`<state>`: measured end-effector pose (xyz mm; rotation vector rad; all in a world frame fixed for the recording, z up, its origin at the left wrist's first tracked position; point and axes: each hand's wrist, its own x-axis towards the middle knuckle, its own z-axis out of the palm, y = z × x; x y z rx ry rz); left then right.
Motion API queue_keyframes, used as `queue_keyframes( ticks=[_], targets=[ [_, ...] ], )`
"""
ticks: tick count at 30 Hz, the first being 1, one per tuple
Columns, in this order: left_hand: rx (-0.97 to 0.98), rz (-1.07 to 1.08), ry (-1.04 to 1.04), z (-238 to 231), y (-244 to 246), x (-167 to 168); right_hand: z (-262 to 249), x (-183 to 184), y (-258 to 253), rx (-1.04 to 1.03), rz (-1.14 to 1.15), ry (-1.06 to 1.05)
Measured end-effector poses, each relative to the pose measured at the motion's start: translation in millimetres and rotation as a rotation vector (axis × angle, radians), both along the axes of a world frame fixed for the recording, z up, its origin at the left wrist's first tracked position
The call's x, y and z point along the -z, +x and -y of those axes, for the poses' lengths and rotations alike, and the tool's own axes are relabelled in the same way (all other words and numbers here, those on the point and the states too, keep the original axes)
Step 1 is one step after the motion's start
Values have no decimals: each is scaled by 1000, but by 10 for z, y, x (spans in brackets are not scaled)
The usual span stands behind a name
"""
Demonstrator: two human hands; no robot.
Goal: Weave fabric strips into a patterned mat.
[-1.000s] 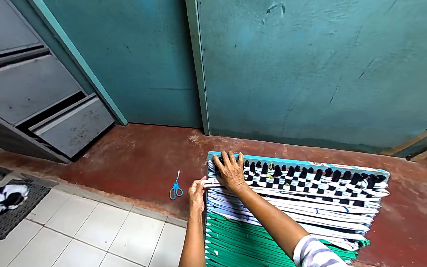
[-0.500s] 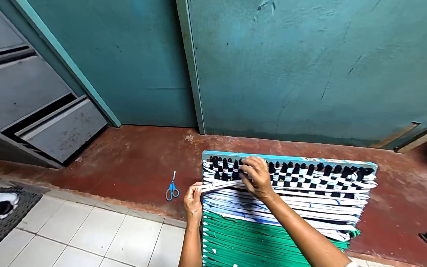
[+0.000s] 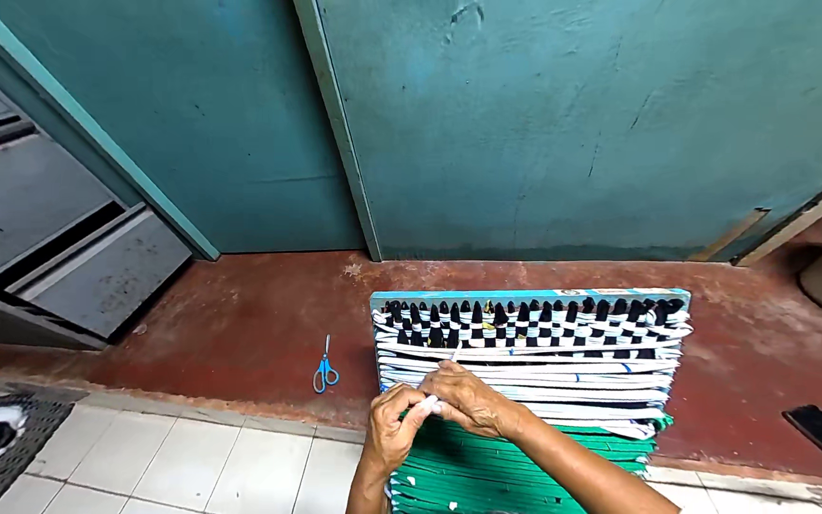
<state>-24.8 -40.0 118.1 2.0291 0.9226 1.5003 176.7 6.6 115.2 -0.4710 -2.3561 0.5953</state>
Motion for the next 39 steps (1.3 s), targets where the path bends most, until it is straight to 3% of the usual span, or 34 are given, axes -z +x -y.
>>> queue_keyframes(
  ticks=[3, 6, 8, 11, 14, 17, 20, 25, 27, 29, 34, 36, 39],
  targets=[
    [-2, 85, -71, -56, 10, 38, 57, 8, 29, 0, -10, -76],
    [1, 282, -364, -185, 151, 184, 115, 58, 59, 151, 15, -145],
    [-89, 259, -492, -330, 296, 265, 92, 116, 87, 264, 57, -190],
    [-116, -7, -485, -513, 439, 308, 6, 200, 139, 376, 75, -209],
    [-94, -467, -563, -636, 526, 156, -68, 227, 158, 481, 101, -143],
    [-215, -850, -636, -688, 624, -34, -139, 299, 132, 537, 168, -15],
    [-340, -1046, -607, -690, 631, -73, -158, 355, 81, 539, 244, 64],
    [-396, -1185, -739, -687, 696, -182, -162, 187, -23, 650, 489, -115],
    [-377, -1142, -792, -707, 727, -184, -145, 128, -42, 692, 534, -181],
    [-309, -968, -848, -783, 711, -109, -127, 166, -29, 717, 482, -149],
    [-17, -48, -1101, -998, 656, 168, -183, 210, 91, 658, 406, -230],
    [62, 165, -1227, -1023, 673, 203, -229, 312, 142, 649, 287, -198],
    [87, 321, -1228, -981, 691, 258, -247, 369, 164, 654, 204, -201]
  ],
)
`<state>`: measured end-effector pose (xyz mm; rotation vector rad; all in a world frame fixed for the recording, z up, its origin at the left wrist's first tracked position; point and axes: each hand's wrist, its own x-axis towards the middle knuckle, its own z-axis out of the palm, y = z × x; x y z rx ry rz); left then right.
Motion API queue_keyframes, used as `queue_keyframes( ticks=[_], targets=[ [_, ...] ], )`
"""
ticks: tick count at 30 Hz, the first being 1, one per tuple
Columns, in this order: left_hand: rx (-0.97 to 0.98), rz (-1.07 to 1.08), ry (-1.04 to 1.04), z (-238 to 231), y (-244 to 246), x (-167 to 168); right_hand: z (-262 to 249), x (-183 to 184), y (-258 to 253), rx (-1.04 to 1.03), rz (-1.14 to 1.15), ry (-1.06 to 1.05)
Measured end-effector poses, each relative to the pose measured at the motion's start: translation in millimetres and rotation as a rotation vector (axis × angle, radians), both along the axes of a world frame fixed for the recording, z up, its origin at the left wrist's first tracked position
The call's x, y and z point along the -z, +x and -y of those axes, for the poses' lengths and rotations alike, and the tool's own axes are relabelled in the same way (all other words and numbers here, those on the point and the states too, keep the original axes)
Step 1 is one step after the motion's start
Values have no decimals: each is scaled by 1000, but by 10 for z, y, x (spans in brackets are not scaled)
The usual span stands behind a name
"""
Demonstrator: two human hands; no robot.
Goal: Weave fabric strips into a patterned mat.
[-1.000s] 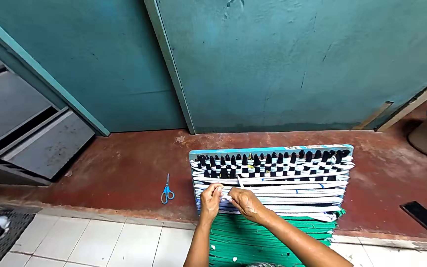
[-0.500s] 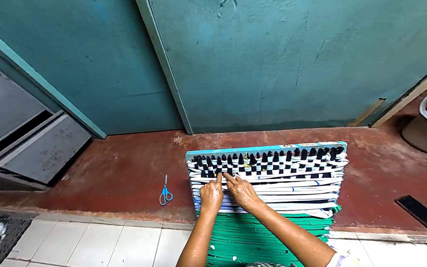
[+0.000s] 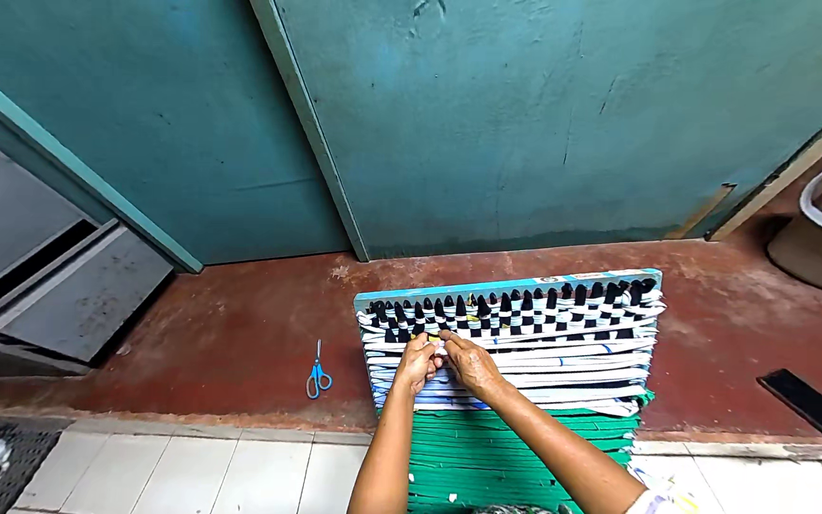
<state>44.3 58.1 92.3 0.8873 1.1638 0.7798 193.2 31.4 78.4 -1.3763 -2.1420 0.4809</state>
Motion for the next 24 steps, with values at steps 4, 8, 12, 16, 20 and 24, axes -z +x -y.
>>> queue_keyframes(
  ticks=[4, 8, 12, 16, 20, 24],
  targets=[
    [-94, 133, 78, 155, 18, 54, -40, -20, -5, 6, -72, 14],
    [-105, 213, 206, 271, -62, 148, -96, -171, -68, 67, -8, -74],
    [-57, 260, 248, 291, -140, 163, -152, -271, -274, 171, 220, -147],
    [-18, 266, 273, 292, -176, 179, -239, -432, -391, 209, 290, -327],
    [-33, -369, 584, 302, -124, 155, -342, -435, -211, 70, 152, -463],
    [-268, -924, 1074, 298, -34, 310, -495, -283, -61, -45, -85, -572]
  ],
)
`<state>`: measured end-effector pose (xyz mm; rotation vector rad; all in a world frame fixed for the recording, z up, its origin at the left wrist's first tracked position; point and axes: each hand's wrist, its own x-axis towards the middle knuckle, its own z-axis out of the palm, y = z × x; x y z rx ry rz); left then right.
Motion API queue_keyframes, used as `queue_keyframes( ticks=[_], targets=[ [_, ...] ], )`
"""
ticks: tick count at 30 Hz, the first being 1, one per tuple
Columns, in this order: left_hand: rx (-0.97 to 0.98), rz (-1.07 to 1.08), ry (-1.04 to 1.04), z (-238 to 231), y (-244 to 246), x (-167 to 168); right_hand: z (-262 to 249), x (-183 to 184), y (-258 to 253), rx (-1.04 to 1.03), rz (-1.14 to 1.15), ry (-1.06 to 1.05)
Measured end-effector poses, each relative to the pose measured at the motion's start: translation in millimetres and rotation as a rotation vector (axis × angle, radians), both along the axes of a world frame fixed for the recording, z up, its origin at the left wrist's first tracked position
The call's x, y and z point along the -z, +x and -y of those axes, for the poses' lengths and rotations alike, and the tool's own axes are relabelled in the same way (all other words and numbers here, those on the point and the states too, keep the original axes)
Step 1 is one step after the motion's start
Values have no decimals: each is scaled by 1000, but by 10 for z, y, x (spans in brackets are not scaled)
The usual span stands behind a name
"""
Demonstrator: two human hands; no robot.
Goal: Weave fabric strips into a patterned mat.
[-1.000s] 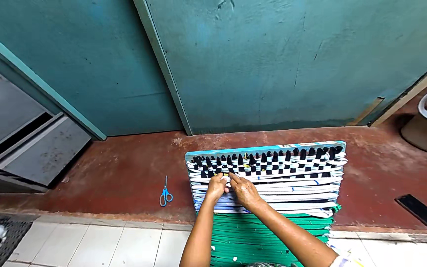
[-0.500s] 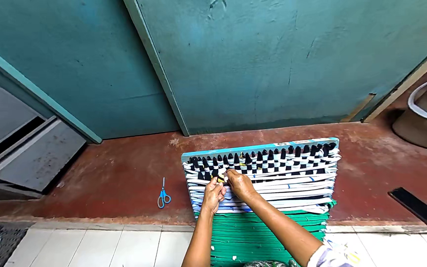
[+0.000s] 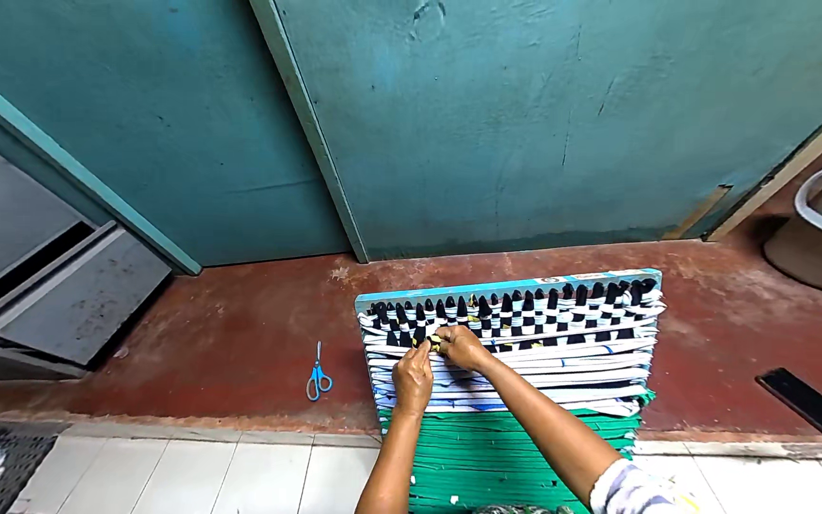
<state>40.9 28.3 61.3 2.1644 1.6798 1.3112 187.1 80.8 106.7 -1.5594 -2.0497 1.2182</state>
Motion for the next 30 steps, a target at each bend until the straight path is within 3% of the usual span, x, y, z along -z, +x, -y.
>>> queue_keyframes(
  ticks=[2, 5, 8, 14, 18, 21, 24, 27, 30],
  targets=[
    [-80, -15, 75, -40, 21, 6, -18, 31, 17, 28, -111, -53],
    [-65, 34, -43, -70, -18, -115, 0, -6, 34, 54, -197, -105],
    [17, 103, -139, -89, -101, -158, 20, -18, 8, 83, -192, -90],
    [155, 449, -426, -113, -138, -215, 81, -9, -64, 119, -82, 31],
    [119, 318, -485, -157, -129, -260, 89, -27, -69, 101, -68, 28],
    [64, 345, -425, -141, -93, -214, 101, -45, -45, 71, -72, 49],
    [-29, 424, -352, -73, -101, -184, 244, -98, -13, 69, -58, 239],
    [-40, 523, -331, -17, -150, -157, 355, 48, 27, 130, -114, 696],
    [-8, 639, -375, 2, -149, -162, 343, 110, 89, 159, -86, 771]
  ],
)
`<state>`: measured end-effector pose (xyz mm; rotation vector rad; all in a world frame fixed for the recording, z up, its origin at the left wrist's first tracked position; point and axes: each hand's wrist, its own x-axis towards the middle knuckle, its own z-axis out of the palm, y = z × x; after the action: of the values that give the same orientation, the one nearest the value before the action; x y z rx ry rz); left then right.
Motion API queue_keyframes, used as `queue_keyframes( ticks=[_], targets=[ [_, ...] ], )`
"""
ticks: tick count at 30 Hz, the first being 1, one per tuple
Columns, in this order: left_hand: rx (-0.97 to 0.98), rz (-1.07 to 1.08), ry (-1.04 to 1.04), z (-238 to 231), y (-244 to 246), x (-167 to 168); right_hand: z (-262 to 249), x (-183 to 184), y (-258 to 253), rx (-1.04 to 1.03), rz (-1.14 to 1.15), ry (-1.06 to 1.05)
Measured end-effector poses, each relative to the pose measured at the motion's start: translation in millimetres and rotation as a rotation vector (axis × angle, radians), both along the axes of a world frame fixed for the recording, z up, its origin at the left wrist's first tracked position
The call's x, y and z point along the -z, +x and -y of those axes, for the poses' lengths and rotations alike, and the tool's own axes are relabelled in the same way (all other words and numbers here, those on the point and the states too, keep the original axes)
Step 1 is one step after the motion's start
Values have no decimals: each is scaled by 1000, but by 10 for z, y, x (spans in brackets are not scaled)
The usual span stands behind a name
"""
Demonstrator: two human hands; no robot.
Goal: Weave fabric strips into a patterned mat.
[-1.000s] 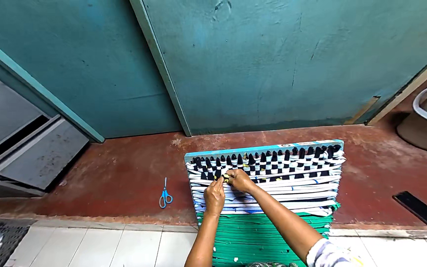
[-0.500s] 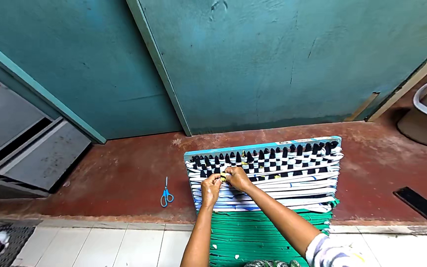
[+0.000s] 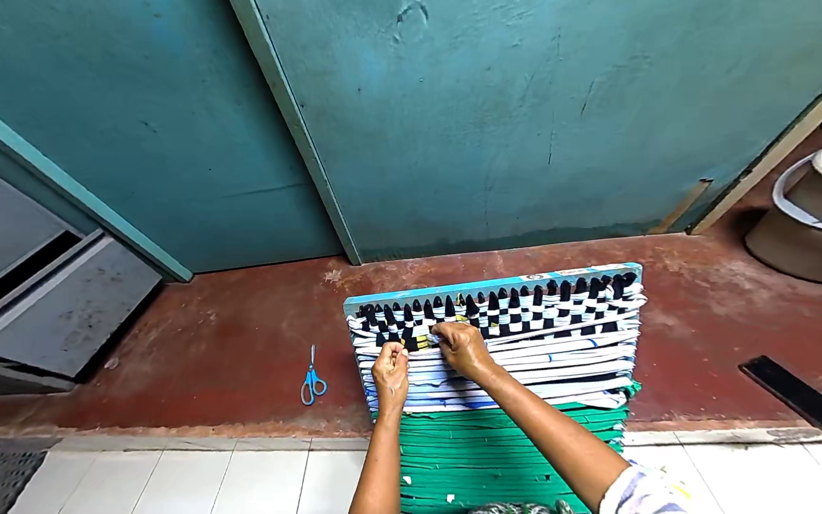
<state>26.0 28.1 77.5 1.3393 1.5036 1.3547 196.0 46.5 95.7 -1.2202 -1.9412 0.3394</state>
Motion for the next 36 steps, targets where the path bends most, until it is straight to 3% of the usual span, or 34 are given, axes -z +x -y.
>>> queue_keyframes(
  ticks=[5, 12, 19, 21, 26, 29, 33, 36],
  targets=[
    [41, 77, -7, 27, 37, -5, -14, -23, -26, 13, -3, -98],
    [2, -209, 126, -21, 105, 62, -13, -72, -161, 61, -101, -395],
    [-95, -650, 454, -6, 263, 157, -47, -67, -94, 82, -88, -426],
    [-40, -748, 318, 45, 290, 142, -51, -86, -111, 96, -60, -446],
    [113, -969, -335, 21, 301, -176, -50, -121, -148, 124, 36, -458],
    [276, -764, -512, -135, 278, -293, -53, -135, -156, 131, 63, -486],
    [326, 78, -505, -304, 210, -122, -66, -97, -162, 143, 47, -488],
    [286, 406, -500, -250, 232, -117, -81, -80, -165, 157, 58, -464]
  ],
)
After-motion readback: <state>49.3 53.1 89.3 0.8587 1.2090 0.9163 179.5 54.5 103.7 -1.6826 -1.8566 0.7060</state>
